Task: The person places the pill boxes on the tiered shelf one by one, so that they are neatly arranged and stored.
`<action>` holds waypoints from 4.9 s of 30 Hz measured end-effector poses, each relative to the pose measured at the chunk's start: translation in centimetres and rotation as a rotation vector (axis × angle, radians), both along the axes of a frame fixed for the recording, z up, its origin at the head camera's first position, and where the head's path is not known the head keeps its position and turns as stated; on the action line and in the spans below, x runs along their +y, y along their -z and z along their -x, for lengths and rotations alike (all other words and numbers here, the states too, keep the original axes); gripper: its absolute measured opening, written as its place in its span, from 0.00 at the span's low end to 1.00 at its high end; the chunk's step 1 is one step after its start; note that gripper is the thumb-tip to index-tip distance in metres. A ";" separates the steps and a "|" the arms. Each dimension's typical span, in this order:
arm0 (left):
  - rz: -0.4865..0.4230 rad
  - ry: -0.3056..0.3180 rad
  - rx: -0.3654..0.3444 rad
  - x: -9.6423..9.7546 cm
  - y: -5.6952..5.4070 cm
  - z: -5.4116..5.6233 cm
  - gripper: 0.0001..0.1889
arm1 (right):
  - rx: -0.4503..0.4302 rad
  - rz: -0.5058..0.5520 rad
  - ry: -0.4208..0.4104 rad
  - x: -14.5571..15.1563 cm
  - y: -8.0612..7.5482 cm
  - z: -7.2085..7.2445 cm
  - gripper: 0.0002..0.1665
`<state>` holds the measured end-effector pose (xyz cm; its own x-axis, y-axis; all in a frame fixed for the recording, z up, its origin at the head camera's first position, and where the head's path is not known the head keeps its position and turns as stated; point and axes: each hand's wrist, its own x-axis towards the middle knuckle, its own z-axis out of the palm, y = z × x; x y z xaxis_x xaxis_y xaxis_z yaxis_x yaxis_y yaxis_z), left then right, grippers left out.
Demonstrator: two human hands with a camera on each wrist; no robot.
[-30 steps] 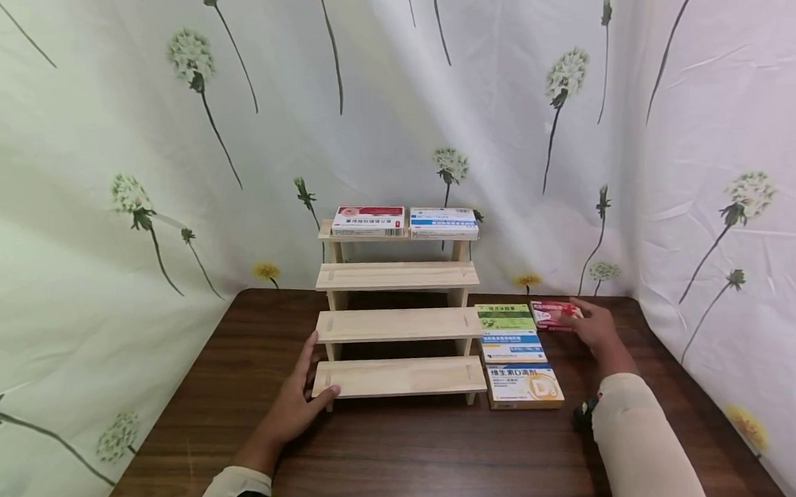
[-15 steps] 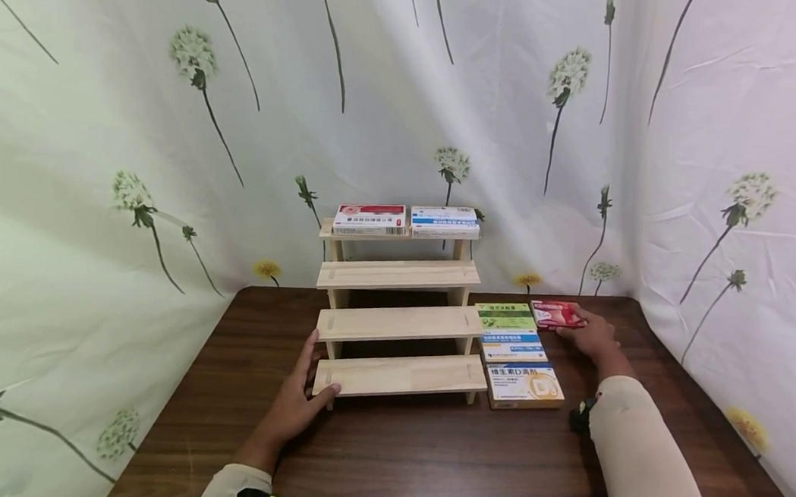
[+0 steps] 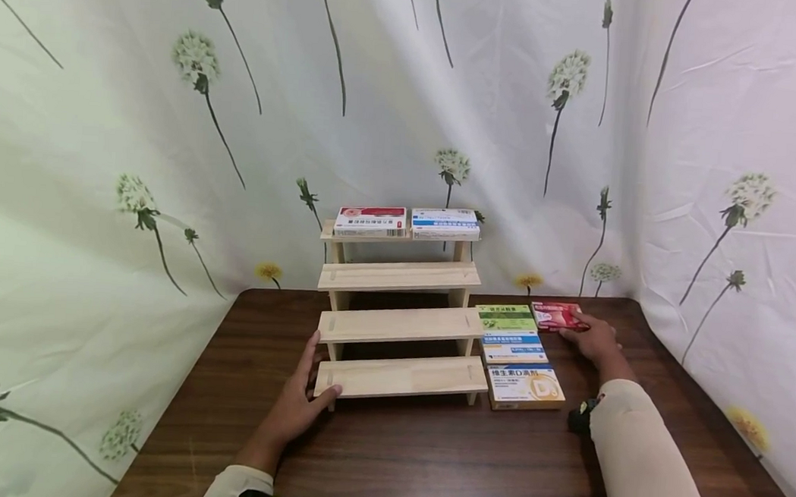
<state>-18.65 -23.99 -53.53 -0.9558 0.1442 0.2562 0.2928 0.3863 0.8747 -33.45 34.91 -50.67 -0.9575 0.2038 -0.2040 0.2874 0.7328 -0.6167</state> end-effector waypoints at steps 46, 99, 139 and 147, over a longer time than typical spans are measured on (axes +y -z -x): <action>0.014 0.012 0.001 -0.1 -0.1 -0.1 0.56 | 0.205 0.015 0.114 0.1 0.1 -0.9 0.31; -0.025 0.044 0.011 -0.1 -0.1 -0.2 0.56 | 0.446 0.039 -0.005 -4.5 -6.8 -4.3 0.32; -0.027 0.043 0.012 0.0 -0.3 -0.3 0.55 | 0.557 0.033 -0.106 -14.2 -12.8 -7.8 0.30; -0.009 0.025 -0.007 0.0 -0.4 -0.4 0.56 | 0.619 0.017 -0.137 -15.9 -12.7 -7.7 0.29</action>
